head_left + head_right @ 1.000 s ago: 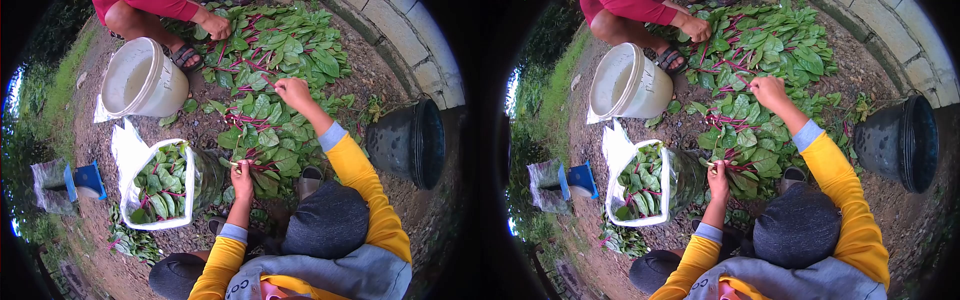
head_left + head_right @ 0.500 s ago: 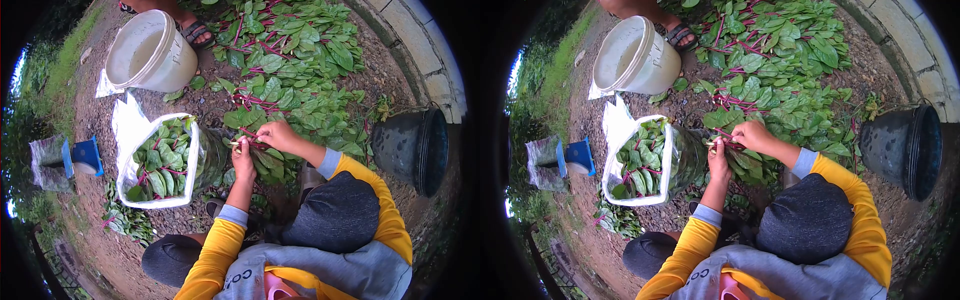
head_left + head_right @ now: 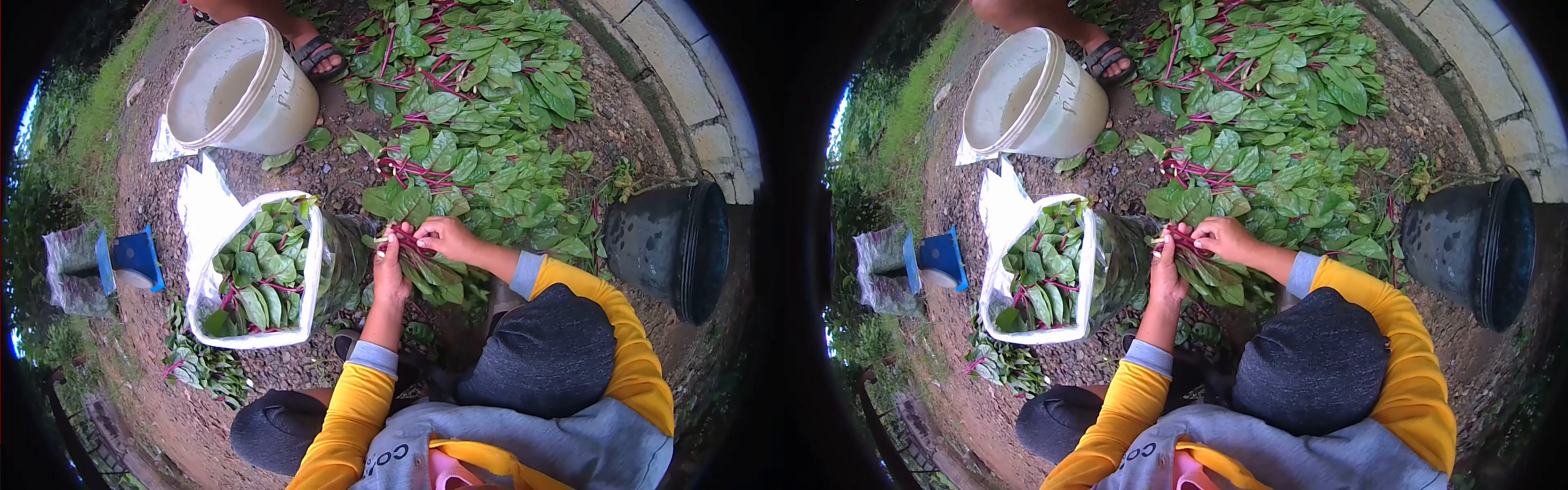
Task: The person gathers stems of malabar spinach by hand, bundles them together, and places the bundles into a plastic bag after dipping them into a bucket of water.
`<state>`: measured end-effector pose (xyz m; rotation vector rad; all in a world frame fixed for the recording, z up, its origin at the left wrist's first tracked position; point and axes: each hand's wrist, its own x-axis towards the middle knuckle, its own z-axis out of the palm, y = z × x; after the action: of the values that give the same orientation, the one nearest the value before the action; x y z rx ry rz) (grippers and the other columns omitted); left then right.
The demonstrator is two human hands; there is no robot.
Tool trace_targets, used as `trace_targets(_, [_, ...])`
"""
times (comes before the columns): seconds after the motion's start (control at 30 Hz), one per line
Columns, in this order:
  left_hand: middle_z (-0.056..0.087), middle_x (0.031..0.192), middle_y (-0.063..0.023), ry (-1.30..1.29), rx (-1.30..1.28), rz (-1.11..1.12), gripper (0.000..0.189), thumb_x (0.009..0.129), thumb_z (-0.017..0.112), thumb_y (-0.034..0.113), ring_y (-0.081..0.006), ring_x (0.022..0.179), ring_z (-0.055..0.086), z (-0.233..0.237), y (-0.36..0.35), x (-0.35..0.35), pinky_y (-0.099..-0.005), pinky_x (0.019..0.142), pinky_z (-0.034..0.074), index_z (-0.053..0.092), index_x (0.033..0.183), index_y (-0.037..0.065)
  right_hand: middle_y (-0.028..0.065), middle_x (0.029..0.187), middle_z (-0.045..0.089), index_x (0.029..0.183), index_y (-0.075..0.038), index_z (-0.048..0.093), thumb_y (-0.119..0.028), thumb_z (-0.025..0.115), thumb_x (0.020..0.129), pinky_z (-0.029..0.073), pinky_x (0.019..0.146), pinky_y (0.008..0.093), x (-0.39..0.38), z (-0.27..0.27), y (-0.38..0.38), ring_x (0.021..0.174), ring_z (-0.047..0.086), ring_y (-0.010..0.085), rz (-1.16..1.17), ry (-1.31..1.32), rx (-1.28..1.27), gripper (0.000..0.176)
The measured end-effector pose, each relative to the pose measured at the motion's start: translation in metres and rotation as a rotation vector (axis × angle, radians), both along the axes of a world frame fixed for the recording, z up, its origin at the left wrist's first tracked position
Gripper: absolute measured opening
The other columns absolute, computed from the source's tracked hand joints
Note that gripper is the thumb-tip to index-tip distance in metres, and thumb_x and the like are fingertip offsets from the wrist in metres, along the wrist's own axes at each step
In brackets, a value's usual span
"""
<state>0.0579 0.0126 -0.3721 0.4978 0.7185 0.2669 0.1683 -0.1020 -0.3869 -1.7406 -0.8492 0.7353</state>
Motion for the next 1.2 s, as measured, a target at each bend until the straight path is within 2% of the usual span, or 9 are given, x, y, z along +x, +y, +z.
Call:
trace_targets(0.13, [0.061,0.093,-0.006,0.139,0.157,-0.115,0.031,0.089,0.06,0.017,-0.0156,0.083,0.059,-0.007,0.004,-0.006,-0.0319,0.081,0.049,0.051,0.116,0.006,0.0092,0.078,0.065,0.084,-0.006,0.068,-0.016,0.068,0.075,0.049,0.065,0.0347,-0.002,0.007,-0.002,0.069,0.063,0.0241,0.126,-0.027,-0.087,0.013])
trace_targets(0.27, [0.06,0.092,-0.0043,0.115,0.196,-0.069,0.033,0.088,0.061,0.019,-0.0146,0.086,0.057,-0.011,0.0,-0.005,-0.031,0.082,0.048,0.051,0.116,0.004,0.0108,0.078,0.067,0.083,-0.009,0.07,-0.02,0.068,0.075,0.05,0.065,0.0337,0.038,0.019,0.013,0.07,0.065,0.0237,0.137,-0.088,-0.126,0.014])
trace_targets(0.37, [0.06,0.092,-0.0034,0.121,0.239,-0.078,0.035,0.088,0.061,0.02,-0.0141,0.089,0.056,-0.008,0.0,-0.001,-0.0307,0.084,0.047,0.05,0.117,0.003,0.0086,0.078,0.063,0.08,-0.008,0.067,-0.014,0.067,0.073,0.049,0.067,0.0395,0.075,0.034,0.027,0.075,0.061,0.0282,-0.111,-0.396,-0.168,0.009])
trace_targets(0.43, [0.06,0.092,-0.003,0.12,0.238,-0.079,0.036,0.089,0.061,0.021,-0.014,0.09,0.056,-0.007,-0.001,-0.003,-0.0309,0.085,0.046,0.05,0.117,0.003,0.0075,0.082,0.061,0.079,-0.007,0.067,-0.014,0.068,0.071,0.048,0.073,0.0373,0.096,0.027,0.033,0.085,0.057,0.0265,-0.083,-0.671,-0.231,0.01])
trace_targets(0.53, [0.061,0.093,-0.003,0.112,0.261,-0.083,0.037,0.088,0.061,0.022,-0.0141,0.09,0.056,-0.009,-0.002,-0.002,-0.0305,0.085,0.046,0.05,0.117,0.003,0.0064,0.084,0.057,0.078,-0.007,0.067,-0.015,0.069,0.069,0.045,0.078,0.0381,0.106,0.012,0.036,0.091,0.052,0.0252,-0.002,-0.842,-0.292,0.012])
trace_targets(0.87, [0.062,0.095,-0.0055,0.136,0.289,-0.056,0.034,0.088,0.063,0.021,-0.0136,0.09,0.056,-0.011,-0.003,-0.001,-0.0292,0.085,0.043,0.053,0.116,0.004,0.0123,0.081,0.066,0.077,-0.005,0.066,-0.016,0.06,0.071,0.044,0.079,0.0406,0.127,0.029,0.025,0.085,0.059,0.0286,-0.071,-0.79,-0.471,0.014])
trace_targets(0.97, [0.062,0.095,-0.0054,0.145,0.275,-0.057,0.034,0.088,0.063,0.021,-0.0135,0.09,0.056,-0.01,-0.003,-0.001,-0.0292,0.086,0.043,0.053,0.115,0.004,0.0132,0.08,0.065,0.079,-0.006,0.066,-0.016,0.06,0.072,0.046,0.074,0.0435,0.14,0.061,0.011,0.081,0.06,0.0311,0.044,-0.689,-0.755,0.014])
trace_targets(1.07, [0.062,0.094,-0.0053,0.141,0.285,-0.043,0.033,0.088,0.062,0.021,-0.0135,0.09,0.056,-0.011,-0.003,-0.001,-0.0291,0.085,0.043,0.054,0.115,0.004,0.0133,0.08,0.065,0.084,-0.008,0.066,-0.016,0.061,0.074,0.047,0.068,0.0453,0.152,0.065,-0.018,0.078,0.061,0.0325,0.033,-0.837,-0.939,0.013])
trace_targets(1.2, [0.062,0.093,-0.005,0.153,0.302,-0.033,0.034,0.088,0.063,0.021,-0.0136,0.089,0.056,-0.014,-0.004,0.001,-0.0293,0.085,0.043,0.053,0.115,0.004,0.0112,0.079,0.065,0.084,-0.01,0.066,-0.016,0.063,0.076,0.048,0.068,0.0435,0.115,0.092,-0.037,0.077,0.06,0.0314,-0.252,-0.783,-0.516,0.01])
